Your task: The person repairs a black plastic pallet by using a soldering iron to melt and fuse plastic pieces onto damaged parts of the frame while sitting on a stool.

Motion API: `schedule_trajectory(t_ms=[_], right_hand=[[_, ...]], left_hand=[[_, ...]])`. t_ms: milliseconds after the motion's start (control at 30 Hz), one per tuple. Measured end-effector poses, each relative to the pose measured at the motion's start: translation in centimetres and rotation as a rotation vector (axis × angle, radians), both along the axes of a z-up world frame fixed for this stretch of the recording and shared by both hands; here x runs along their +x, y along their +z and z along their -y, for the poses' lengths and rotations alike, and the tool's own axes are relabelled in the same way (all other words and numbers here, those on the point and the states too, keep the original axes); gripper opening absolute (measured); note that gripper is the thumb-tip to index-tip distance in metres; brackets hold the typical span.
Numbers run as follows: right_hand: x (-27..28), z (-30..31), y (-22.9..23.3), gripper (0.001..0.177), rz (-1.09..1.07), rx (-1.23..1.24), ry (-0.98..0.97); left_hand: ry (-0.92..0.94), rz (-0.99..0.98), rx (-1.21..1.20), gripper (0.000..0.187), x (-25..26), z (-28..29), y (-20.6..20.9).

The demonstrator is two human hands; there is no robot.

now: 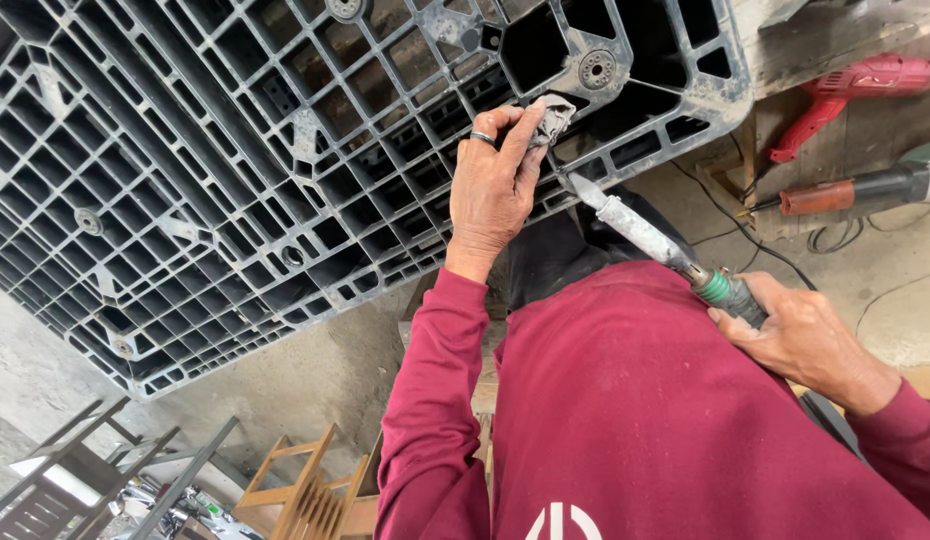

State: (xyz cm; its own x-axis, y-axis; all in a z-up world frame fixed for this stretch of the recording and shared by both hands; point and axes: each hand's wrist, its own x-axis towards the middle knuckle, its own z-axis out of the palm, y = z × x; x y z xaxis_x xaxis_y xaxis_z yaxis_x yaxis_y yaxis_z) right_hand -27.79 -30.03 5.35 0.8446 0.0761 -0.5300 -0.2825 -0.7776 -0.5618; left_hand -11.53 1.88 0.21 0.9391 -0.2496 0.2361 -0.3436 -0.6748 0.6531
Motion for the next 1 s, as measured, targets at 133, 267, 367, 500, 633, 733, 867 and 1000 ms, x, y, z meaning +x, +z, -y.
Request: schedule_trajectory(t_ms=[133,267,367,500,633,733,867,1000], right_hand=[[0.3,-0.2,-0.1,0.042,-0.006,0.016,0.007],[0.8,-0.6,0.3,0.042,-0.099,-0.042,-0.018],[0.9,-0.8,0.5,0.043,-0.097,-0.06,-0.004],[1.2,-0.9,0.9,0.045,-0.17,-0.119,0.034],[1.4,-1.2,1.1,0.046,-0.218,-0.164,0.046],[1.5,-1.3,1.1,0.048,-0.212,-0.153,0.056],[1.4,-1.2,1.1,0.051,-0.183,-0.155,0.071],[1.5,-1.3,1.4,0.049,-0.179,-0.155,0.067]], left_hand=[[0.012,-0.021,0.01,0.049,-0.1,0.1,-0.1],[0.019,-0.012,0.005,0.05,-0.1,0.1,0.1],[0.015,-0.03,0.0,0.048,-0.1,0.1,0.0],[0.022,-0.029,0.007,0.047,-0.1,0.1,-0.1],[0.015,-0.014,-0.007,0.045,-0.1,0.0,0.0],[0.006,0.005,-0.015,0.045,-0.1,-0.1,0.0],[-0.002,0.017,-0.018,0.045,0.1,-0.1,0.0],[-0.004,0.037,-0.016,0.045,0.1,-0.1,-0.1]])
